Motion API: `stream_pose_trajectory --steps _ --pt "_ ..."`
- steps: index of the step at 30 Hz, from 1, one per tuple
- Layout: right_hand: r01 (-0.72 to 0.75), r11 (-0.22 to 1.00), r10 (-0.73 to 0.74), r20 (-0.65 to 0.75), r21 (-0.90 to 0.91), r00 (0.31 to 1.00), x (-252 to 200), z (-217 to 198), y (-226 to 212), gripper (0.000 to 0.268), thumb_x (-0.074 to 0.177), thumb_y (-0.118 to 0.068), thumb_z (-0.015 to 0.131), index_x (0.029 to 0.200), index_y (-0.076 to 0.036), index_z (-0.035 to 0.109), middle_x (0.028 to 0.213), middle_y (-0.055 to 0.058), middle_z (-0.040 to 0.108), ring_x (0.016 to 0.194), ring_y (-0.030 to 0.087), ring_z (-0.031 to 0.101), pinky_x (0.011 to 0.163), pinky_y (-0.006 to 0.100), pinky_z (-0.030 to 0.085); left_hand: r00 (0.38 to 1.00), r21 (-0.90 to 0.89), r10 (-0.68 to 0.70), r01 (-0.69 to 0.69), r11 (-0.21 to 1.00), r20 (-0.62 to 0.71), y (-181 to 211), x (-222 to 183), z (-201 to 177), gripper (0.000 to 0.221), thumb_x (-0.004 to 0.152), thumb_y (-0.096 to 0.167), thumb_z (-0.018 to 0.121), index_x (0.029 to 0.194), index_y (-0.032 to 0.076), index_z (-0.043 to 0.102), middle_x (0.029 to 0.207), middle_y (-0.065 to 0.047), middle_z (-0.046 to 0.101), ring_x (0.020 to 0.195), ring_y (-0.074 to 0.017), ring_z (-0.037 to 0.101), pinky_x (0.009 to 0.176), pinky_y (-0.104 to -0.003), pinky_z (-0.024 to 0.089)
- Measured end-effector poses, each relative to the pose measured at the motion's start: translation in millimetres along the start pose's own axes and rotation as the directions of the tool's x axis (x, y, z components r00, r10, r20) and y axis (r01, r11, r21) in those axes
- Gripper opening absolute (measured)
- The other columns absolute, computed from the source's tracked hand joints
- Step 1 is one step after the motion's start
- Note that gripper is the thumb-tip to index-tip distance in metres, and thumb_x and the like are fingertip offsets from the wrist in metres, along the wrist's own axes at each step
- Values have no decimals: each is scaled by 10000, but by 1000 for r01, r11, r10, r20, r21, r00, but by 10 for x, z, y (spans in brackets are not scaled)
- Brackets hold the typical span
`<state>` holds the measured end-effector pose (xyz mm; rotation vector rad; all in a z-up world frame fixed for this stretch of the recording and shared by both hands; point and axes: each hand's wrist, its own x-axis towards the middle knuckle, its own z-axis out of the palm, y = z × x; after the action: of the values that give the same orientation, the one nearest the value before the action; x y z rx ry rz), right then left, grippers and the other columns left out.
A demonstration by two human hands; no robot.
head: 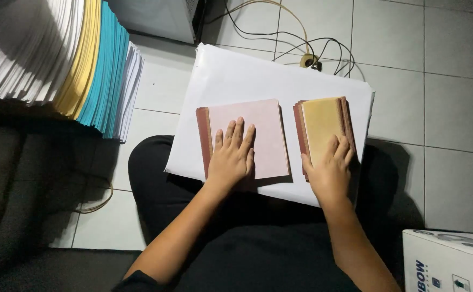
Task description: The person sits on the floor and repeatedly opens, flips through, and closes a small pink notebook. They also handle a stack of similar notebooks, occasionally picking one up and placing it back down. The task involves checking the pages and covers of the notebooks.
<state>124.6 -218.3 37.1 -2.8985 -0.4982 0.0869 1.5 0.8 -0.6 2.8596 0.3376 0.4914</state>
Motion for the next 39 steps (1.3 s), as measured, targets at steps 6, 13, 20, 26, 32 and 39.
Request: stream_pose_trajectory --steps 6,13,20,26,32,39 --pt "11 999 -15 -77 -52 997 11 -166 44 724 911 -368 643 1497 -4 425 1157 238 636 1030 429 697 791 559 602 1000 -27 14 -15 1000 -27 -29 -16 12 628 960 279 481 1569 155 391 1610 -193 360 1473 -354 356 1181 -518 165" --pt "148 970 -91 -275 194 957 -50 -999 124 194 1098 -97 484 993 8 609 770 257 645 803 480 679 651 523 505 977 -351 -38 -39 936 -209 -181 0 -351 651 830 118 650 1452 6 494 1570 -272 378 1448 -444 379 1160 -526 321" --pt "418 662 -157 -431 622 889 -155 -916 -301 60 1139 49 402 1196 66 397 986 138 477 772 184 448 713 290 420 927 -510 -305 158 846 -219 -601 -155 -701 459 872 -37 498 1326 -92 539 1460 -295 502 1422 -437 416 1201 -483 323" --pt "169 603 -184 -70 780 980 -162 -270 -644 265 1071 -87 498 1326 -16 502 933 205 652 825 218 617 694 382 548 917 -465 -284 129 876 -279 -816 -231 -255 493 1009 132 407 1485 12 456 1499 -218 500 1403 -414 448 1179 -524 282" --pt "111 721 -192 43 684 981 -129 -148 -746 354 1039 -96 522 1385 -18 512 1012 360 691 907 374 703 705 515 563 935 -376 -267 167 912 -233 -803 -226 -235 546 1028 304 437 1497 24 437 1511 -217 486 1418 -393 436 1183 -527 249" --pt "97 756 -191 78 647 978 -69 -15 -681 376 1027 -148 557 1388 -47 531 993 352 697 917 456 708 708 533 570 941 -233 -248 194 953 -229 -709 -173 -367 647 975 452 522 1465 30 493 1458 -220 541 1377 -384 490 1165 -535 280"
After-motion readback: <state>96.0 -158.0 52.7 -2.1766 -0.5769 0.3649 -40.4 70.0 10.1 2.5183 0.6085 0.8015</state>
